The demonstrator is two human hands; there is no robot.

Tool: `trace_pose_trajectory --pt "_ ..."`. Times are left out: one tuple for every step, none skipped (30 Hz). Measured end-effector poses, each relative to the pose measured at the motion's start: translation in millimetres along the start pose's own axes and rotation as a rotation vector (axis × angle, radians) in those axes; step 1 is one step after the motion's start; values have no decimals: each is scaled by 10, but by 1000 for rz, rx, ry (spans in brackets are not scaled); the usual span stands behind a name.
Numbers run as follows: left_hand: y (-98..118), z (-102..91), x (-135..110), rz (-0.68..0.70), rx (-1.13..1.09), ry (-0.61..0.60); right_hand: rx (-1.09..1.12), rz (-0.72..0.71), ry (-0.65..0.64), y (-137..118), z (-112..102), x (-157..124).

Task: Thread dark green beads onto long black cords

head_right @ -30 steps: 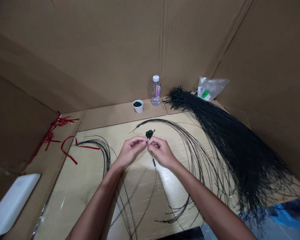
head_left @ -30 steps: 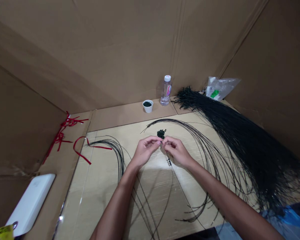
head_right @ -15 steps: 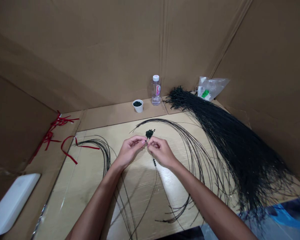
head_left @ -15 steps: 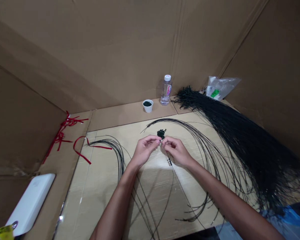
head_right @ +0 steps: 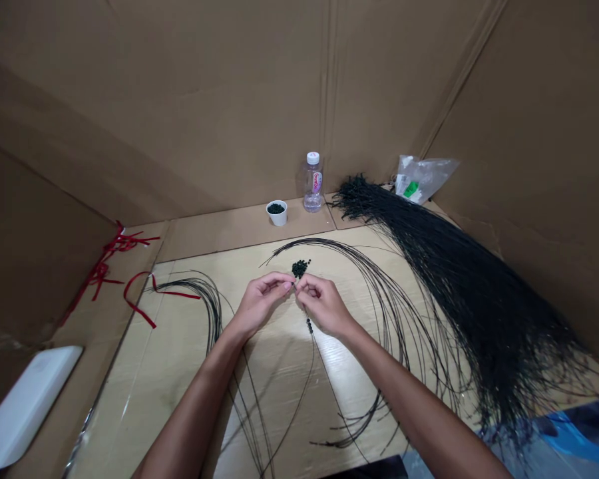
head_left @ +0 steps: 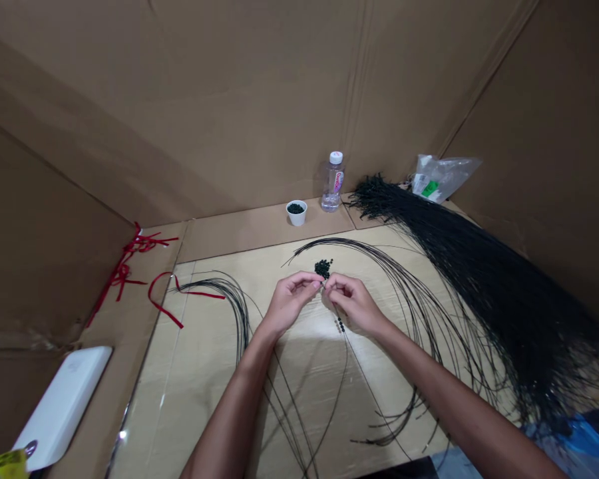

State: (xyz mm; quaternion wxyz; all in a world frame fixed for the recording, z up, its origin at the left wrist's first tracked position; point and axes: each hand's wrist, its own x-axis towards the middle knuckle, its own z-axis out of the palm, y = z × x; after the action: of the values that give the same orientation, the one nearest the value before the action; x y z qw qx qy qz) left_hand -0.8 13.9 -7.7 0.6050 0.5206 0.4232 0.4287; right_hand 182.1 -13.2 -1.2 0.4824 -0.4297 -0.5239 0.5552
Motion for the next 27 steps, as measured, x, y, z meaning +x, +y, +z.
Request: trace_pose_trajectory --pt "-2 -1 -1 -4 0 -2 1 2 0 -5 2 -1" --pt "-3 -3 -1 -8 -2 -4 2 3 -1 -11 4 -1" --pt "-4 -3 -2 -13 -6 -5 1 5 -2 -16 5 -1" --pt "-4 -3 -3 -15 -11 -6 0 6 -3 -20 6 -2" --pt "-2 -2 -5 -17 -14 -7 -1 8 -5 -22 5 -2" --pt "1 -1 -6 -16 -16 -9 -2 10 -6 -22 5 -3" --pt "5 0 -8 -13 -17 -10 -1 13 -6 -20 3 -4" --pt "9 1 -9 -11 -17 -11 0 17 -5 -17 2 -4" --pt "14 2 -11 -10 -18 -12 1 19 -4 -15 1 -6" --pt "17 2 -12 -11 -18 -12 2 21 -3 -13 1 -6" --pt "20 3 -13 -12 -20 -12 1 22 -1 -12 1 -7" --pt "20 3 -13 -13 -21 -12 1 22 2 -13 2 -8" --pt "19 4 -13 -12 -21 -11 1 22 4 -15 3 -8" --pt "16 3 -13 -11 -19 -10 0 22 5 -19 5 -7" --pt "12 3 -12 -10 -15 -10 -1 21 5 -23 6 -6" --pt "8 3 -10 -8 -10 -9 -2 19 3 -27 7 -5" --pt "4 2 -9 -6 -5 -9 -5 18 0 -30 8 -3" --pt "2 0 -8 -3 1 -10 -8 17 -3 -32 7 -2" --pt "2 -1 -7 -1 6 -12 -11 17 -6 -32 7 0" --pt "4 -2 -6 2 10 -16 -12 18 -6 -31 6 2" --pt "8 -4 -6 6 15 -20 -13 20 -5 -30 6 3" --pt "14 -5 -7 11 22 -26 -13 20 -3 -29 6 4" --pt "22 -5 -8 16 30 -34 -12 21 0 -29 6 5" --pt "30 -4 -10 21 38 -42 -11 21 2 -30 6 5" --pt "38 -4 -12 25 45 -50 -10 21 5 -32 7 4" --pt "44 -3 -14 30 50 -57 -8 22 6 -35 8 3" --pt "48 -2 -16 32 55 -62 -8 21 7 -38 9 3"
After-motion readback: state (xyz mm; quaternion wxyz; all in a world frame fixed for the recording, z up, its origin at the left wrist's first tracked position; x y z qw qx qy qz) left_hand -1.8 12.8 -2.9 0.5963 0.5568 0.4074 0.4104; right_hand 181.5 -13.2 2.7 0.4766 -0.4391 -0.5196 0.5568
